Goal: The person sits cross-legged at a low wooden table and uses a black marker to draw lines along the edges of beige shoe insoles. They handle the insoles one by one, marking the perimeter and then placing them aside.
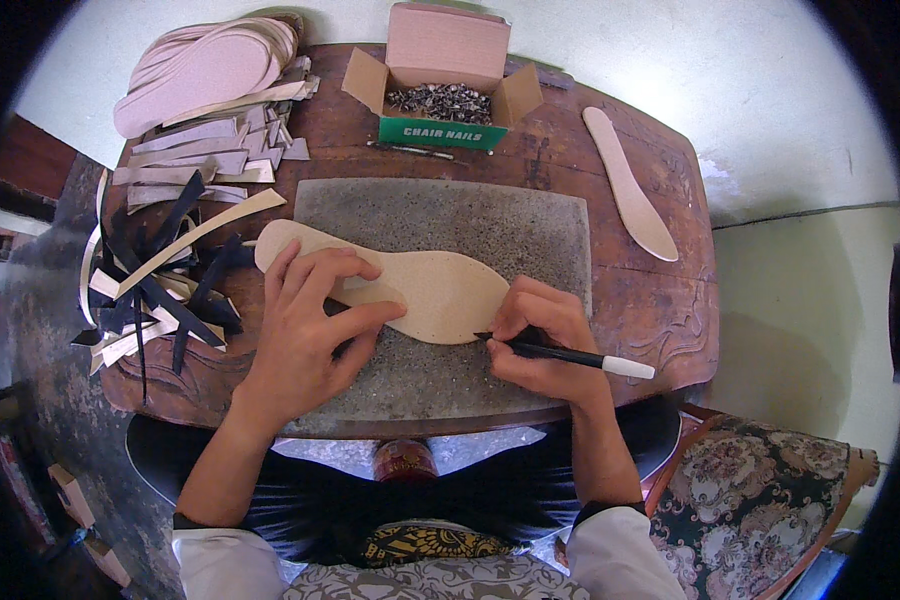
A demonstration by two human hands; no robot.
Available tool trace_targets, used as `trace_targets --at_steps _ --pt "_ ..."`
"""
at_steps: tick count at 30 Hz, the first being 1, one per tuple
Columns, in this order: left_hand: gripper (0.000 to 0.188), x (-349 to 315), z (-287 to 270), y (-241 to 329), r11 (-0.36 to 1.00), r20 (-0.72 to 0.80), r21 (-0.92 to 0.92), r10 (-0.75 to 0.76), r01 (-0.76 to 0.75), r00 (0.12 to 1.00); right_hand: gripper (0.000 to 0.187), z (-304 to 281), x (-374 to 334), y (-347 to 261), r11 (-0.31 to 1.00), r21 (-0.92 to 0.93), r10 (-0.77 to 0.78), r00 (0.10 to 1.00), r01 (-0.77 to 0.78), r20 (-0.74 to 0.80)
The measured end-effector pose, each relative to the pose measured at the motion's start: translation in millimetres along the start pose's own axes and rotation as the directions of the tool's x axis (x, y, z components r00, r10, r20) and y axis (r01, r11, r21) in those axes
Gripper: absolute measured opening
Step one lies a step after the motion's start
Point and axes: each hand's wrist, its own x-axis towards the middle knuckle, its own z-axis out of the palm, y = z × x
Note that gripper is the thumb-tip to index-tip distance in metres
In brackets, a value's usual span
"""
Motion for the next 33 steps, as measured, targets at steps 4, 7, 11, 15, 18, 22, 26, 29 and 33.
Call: trace_targets --at_steps 4,7,11,15,18,22,26,29,33 --pt "0.035 -1.5 0.0 -0.3 1.0 -0.011 0.011 0.009 -0.009 1.0 0.016 -4.9 -2.0 6.5 0.971 0.239 0.04 0.996 -0.019 -0.082" --pt "0.036 -2.7 -1.4 -1.2 1.0 0.011 0.012 0.016 -0.016 1.0 0.011 -7.4 -7.9 1.2 0.824 0.551 0.299 0.929 -0.136 -0.218" --pt "0.043 -0.6 -3.9 -1.1 0.998 -0.006 0.054 0.038 -0.037 0.999 0.026 -26.3 -10.7 -7.2 0.94 0.282 0.27 0.926 -0.194 -0.263" --pt "0.059 6.3 -21.6 -3.2 0.989 -0.006 0.148 0.002 -0.001 1.0 0.051 -15.5 -6.1 -16.2 0.951 -0.288 0.053 0.978 -0.111 -0.204" --pt "0.071 6.0 -31.3 -8.9 0.983 0.052 0.18 -0.058 0.048 0.997 0.074 -5.1 -5.0 -24.0 0.929 -0.369 0.0 0.995 -0.038 -0.103" --pt "0.078 5.1 -27.0 -9.3 0.977 0.136 0.196 -0.115 0.087 0.984 0.077 -3.6 -5.7 -20.3 0.905 -0.426 -0.004 0.999 -0.015 -0.043" --pt "0.077 11.8 -24.8 -2.8 0.988 0.156 0.128 -0.108 0.089 0.982 0.073 -11.4 -13.6 -23.5 0.916 -0.395 0.029 0.995 -0.063 -0.091" --pt "0.075 15.9 -17.6 -0.5 0.996 0.081 0.071 -0.062 0.056 0.995 0.067 -28.3 -24.6 -32.2 0.93 -0.36 0.034 0.993 -0.073 -0.115" --pt "0.074 28.7 -12.0 12.9 0.995 0.057 0.099 0.011 -0.017 0.998 0.068 -51.6 -46.0 -34.6 0.937 -0.33 0.047 0.976 -0.118 -0.213"
